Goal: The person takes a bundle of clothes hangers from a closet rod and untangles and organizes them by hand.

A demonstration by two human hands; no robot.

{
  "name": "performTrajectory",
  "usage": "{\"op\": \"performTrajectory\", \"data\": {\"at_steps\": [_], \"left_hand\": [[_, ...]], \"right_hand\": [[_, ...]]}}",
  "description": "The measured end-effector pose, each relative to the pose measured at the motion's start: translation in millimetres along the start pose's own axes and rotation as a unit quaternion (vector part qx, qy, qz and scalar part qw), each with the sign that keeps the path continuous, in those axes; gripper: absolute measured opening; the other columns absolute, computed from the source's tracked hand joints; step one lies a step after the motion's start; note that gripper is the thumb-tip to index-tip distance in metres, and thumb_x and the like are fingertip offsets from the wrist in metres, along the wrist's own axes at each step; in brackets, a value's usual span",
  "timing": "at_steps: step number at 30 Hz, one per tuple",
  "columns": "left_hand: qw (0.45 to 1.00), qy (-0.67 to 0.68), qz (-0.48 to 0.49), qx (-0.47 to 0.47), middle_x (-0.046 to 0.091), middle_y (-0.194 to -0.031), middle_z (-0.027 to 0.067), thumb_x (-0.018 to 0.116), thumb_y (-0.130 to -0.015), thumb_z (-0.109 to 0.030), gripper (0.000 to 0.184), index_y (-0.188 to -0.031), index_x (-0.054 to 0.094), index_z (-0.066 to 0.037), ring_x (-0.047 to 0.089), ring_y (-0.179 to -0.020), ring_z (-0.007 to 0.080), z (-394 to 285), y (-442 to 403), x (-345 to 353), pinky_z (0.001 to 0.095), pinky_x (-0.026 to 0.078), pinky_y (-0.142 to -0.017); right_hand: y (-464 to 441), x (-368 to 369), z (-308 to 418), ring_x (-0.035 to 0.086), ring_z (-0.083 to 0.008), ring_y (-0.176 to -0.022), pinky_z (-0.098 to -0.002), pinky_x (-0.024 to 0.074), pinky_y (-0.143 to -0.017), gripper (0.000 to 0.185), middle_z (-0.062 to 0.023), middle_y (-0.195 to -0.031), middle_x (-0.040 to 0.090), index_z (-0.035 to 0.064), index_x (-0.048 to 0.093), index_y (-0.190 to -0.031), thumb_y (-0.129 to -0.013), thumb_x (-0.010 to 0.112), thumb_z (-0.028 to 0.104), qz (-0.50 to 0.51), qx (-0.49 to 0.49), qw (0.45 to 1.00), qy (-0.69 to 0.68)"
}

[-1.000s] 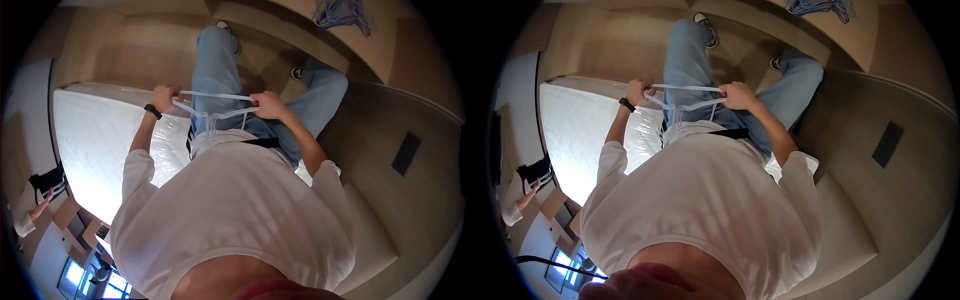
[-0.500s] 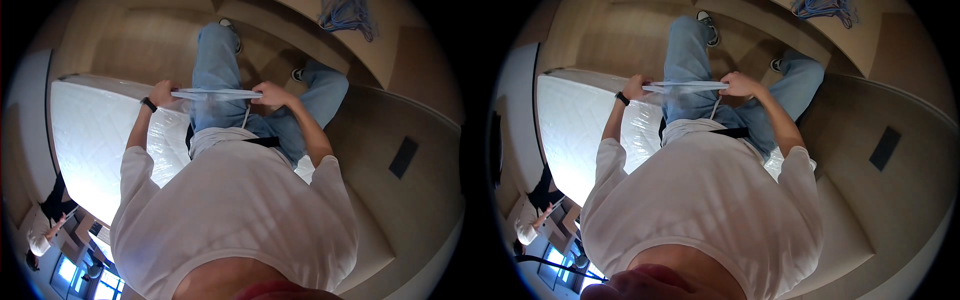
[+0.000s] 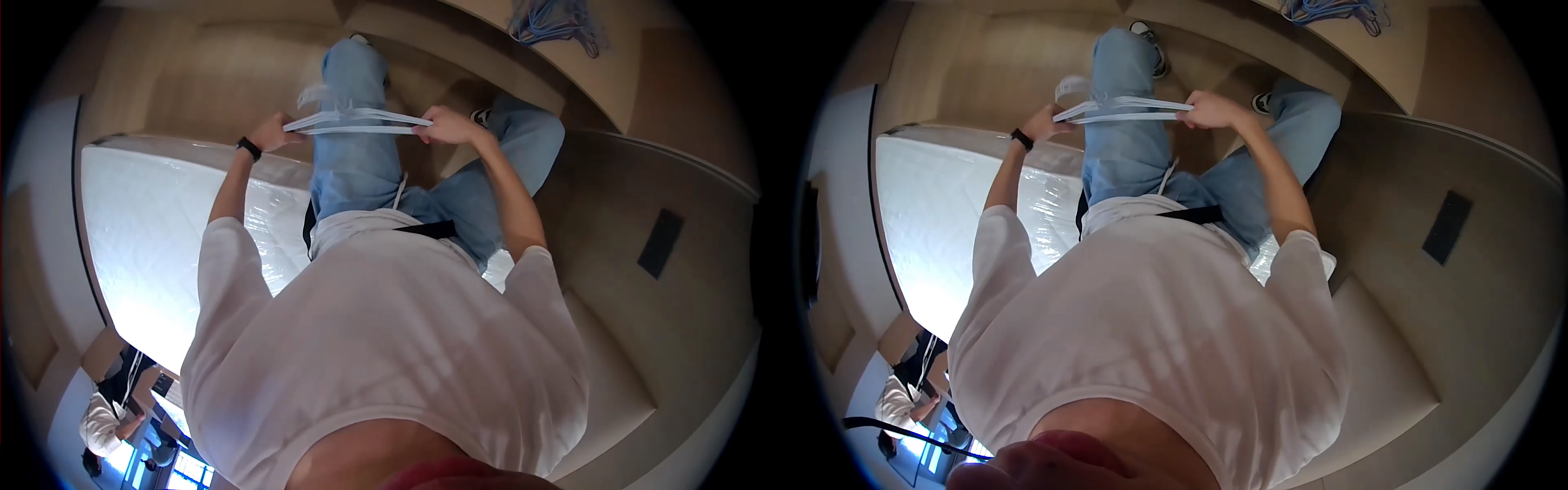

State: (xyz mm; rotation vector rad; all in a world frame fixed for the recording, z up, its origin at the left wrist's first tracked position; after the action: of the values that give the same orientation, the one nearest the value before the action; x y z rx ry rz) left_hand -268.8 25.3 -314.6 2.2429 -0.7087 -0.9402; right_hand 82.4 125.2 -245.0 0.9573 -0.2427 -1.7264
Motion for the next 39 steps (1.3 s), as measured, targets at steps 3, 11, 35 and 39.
{"op": "performTrajectory", "data": {"at_steps": [3, 11, 35, 39], "left_hand": [[0.994, -0.071, -0.077, 0.038, 0.073, -0.091, 0.0167, 0.079, -0.077, -0.029, 0.037, -0.1, 0.073, -0.001, 0.068, -0.082, 0.0261, -56, 31, -40, 0.0367, 0.052, -0.076], [0.991, -0.102, -0.044, 0.072, 0.072, -0.09, 0.0228, 0.076, -0.08, -0.036, 0.039, -0.095, 0.074, 0.0, 0.069, -0.082, 0.0343, -53, 28, -40, 0.041, 0.053, -0.077], [0.976, -0.188, -0.107, -0.01, 0.062, -0.053, 0.0094, 0.063, -0.087, -0.051, 0.058, -0.051, 0.063, -0.006, 0.064, -0.053, 0.0279, -117, -9, -67, 0.0409, 0.053, -0.066], [0.99, -0.117, -0.07, 0.039, 0.065, -0.058, 0.0103, 0.067, -0.087, -0.045, 0.046, -0.065, 0.069, -0.004, 0.065, -0.057, 0.0265, -118, -14, -85, 0.0373, 0.053, -0.066]], "right_hand": [[-3, -3, 5, 0.062, -0.0231, -0.063, -0.0372, 0.0463, -0.06, 0.035, -0.0109, -0.063, 0.063, 0.0043, 0.07, -0.072, -0.092, 0.06, 0.032, -0.065, -0.036, 0.997, -0.002], [-14, 43, -32, 0.056, -0.0156, -0.06, -0.033, 0.0449, -0.06, 0.033, -0.004, -0.06, 0.059, 0.0039, 0.069, -0.076, -0.092, 0.064, 0.032, -0.032, -0.005, 0.993, -0.117], [-26, 88, -119, 0.054, -0.0094, -0.048, -0.0255, 0.0416, -0.045, 0.046, -0.0023, -0.056, 0.058, 0.0035, 0.064, -0.074, -0.098, 0.059, 0.042, -0.107, 0.065, 0.936, -0.328], [5, 20, -79, 0.053, -0.0084, -0.05, -0.0251, 0.0416, -0.049, 0.044, -0.0008, -0.056, 0.056, 0.0028, 0.066, -0.075, -0.098, 0.06, 0.04, -0.108, 0.057, 0.956, -0.268]]}}
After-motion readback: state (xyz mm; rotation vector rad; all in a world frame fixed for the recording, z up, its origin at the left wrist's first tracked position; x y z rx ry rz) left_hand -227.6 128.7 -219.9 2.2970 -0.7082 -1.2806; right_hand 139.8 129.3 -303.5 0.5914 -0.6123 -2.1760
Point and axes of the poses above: each hand's wrist, its own y-axis away from the middle knuckle, its own x-axis out of the palm, z = x × y, the point moved 6 cm from there along -y, towards the middle knuckle
